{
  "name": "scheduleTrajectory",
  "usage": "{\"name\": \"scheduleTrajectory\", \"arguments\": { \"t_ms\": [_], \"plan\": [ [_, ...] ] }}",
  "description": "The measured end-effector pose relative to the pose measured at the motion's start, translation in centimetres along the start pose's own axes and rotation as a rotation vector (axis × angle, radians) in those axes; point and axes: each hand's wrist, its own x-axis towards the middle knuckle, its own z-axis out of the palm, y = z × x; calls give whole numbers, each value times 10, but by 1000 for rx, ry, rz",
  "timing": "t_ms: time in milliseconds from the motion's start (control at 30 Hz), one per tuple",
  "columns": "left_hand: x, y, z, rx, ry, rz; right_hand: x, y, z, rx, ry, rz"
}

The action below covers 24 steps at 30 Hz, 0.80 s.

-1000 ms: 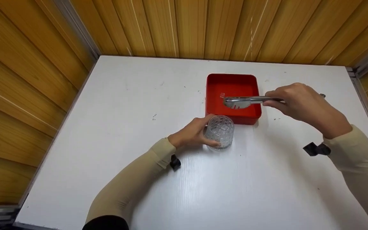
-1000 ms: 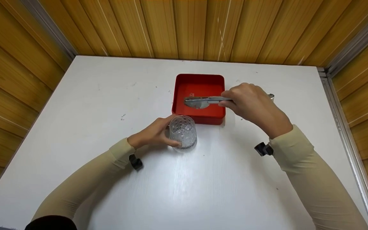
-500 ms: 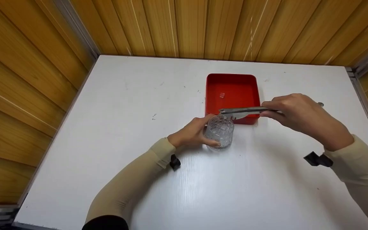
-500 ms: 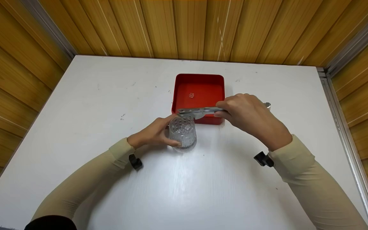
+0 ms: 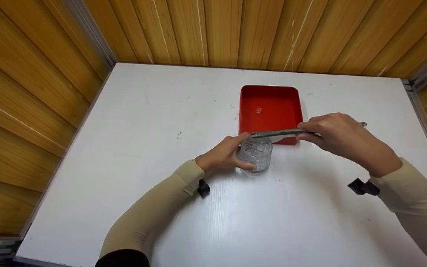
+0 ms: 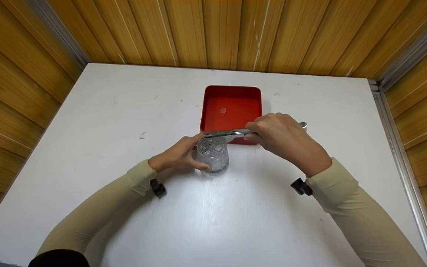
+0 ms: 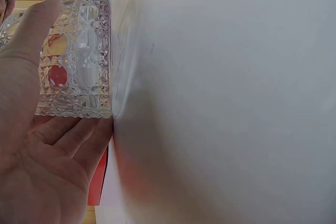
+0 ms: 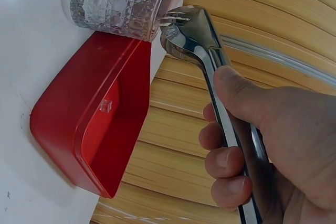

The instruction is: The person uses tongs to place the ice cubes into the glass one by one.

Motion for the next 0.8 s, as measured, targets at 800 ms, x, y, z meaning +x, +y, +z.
{"name": "scheduleTrajectory", "arguments": {
  "t_ms": [800],
  "plan": [
    [0,-2,0,1,7,26,1,-3,5,-28,22,3]
  ]
}}
